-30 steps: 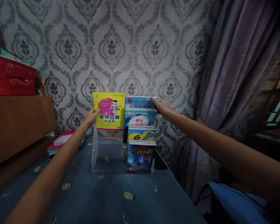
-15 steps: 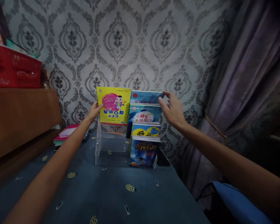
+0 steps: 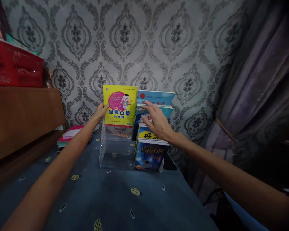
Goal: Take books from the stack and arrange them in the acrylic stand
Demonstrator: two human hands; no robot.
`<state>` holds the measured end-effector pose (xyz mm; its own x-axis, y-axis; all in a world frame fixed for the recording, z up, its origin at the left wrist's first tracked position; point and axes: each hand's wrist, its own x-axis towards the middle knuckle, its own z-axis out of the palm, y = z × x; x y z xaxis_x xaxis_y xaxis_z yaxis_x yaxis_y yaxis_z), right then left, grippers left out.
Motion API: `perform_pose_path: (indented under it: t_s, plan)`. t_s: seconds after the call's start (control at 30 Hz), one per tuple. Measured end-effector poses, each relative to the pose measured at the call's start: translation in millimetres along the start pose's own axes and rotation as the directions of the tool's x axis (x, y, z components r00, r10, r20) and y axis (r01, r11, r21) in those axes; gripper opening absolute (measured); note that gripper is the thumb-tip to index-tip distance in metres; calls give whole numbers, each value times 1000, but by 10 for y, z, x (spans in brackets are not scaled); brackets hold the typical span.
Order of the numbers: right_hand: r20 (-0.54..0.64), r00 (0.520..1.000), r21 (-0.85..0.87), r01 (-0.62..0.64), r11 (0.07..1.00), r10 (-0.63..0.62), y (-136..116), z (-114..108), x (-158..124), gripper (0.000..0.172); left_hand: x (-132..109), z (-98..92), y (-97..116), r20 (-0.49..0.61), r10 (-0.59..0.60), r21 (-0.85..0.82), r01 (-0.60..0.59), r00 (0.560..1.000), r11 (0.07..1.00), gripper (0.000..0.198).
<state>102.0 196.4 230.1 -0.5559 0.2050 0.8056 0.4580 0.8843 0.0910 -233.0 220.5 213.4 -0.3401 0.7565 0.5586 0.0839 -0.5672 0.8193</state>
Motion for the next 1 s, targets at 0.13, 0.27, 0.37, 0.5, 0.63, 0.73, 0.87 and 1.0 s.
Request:
perform_pose_path:
  t_s: [0.13, 0.27, 0.37, 0.5, 0.63, 0.73, 0.87, 1.0]
  plan:
    - [17, 1000, 23, -8, 1000, 7, 31, 78, -2, 37, 133, 33, -64, -29, -26, 24, 26, 999, 999, 35]
    - [17, 1000, 25, 25, 999, -25, 34, 99, -39, 36, 210, 35, -114, -43, -47, 45, 49, 998, 998, 36]
    - [14, 1000, 25, 22, 999, -22, 8, 93, -76, 35, 218, 10, -132, -55, -46, 62, 49, 997, 997, 37]
    - [15, 1000, 46, 25, 999, -26, -49, 86, -128, 35, 196, -23, -142, -60, -31, 80, 36, 998, 996, 37]
    - [13, 1000, 52, 18, 998, -19, -83, 84, -182, 33, 183, -32, -142, -77, -12, 92, 19, 997, 996, 35]
    - [14, 1000, 45, 16, 999, -17, -90, 71, -223, 35, 177, -34, -129, -96, -4, 111, 14, 995, 994, 36]
    - [17, 1000, 53, 19, 998, -20, -102, 45, -270, 34, 150, -45, -86, -103, 6, 142, 9, 995, 990, 38]
    - [16, 999, 67, 29, 997, -30, -131, 24, -310, 31, 118, -51, -44, -95, 19, 165, -3, 995, 986, 38]
